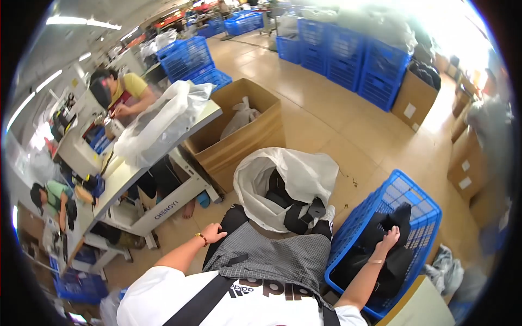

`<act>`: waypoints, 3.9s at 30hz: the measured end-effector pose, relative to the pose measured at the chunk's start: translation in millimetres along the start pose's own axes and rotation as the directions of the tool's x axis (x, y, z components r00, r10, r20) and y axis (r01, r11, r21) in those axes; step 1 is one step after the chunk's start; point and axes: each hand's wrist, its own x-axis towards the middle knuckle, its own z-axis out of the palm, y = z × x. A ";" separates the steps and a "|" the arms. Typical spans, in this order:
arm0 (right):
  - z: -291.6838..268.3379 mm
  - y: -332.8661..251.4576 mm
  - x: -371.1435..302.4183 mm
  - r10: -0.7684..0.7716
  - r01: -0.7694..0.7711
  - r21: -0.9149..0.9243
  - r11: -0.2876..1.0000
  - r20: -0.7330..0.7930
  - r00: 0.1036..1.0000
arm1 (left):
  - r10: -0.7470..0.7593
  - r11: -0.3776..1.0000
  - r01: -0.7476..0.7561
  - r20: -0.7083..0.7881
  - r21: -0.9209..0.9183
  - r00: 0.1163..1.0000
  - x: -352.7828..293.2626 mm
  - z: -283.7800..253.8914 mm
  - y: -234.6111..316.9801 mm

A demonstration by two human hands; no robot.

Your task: Sort and bundle black shoe upper components from bins into organized stacks.

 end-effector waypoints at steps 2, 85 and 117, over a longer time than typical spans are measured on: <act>34.9 -61.4 -98.2 -0.094 0.076 0.074 0.994 0.280 0.955 | -0.023 1.000 0.022 -0.098 -0.005 0.995 -19.5 5.3 10.1; -116.0 -79.8 -288.0 -0.122 0.579 -0.748 0.324 0.574 0.810 | 0.581 0.808 -0.586 0.074 0.059 0.810 -36.7 13.6 37.1; -105.0 23.1 -109.9 0.392 -0.407 0.075 0.910 -0.468 0.792 | 0.513 0.839 -0.477 0.086 -0.260 0.854 76.5 33.9 -5.6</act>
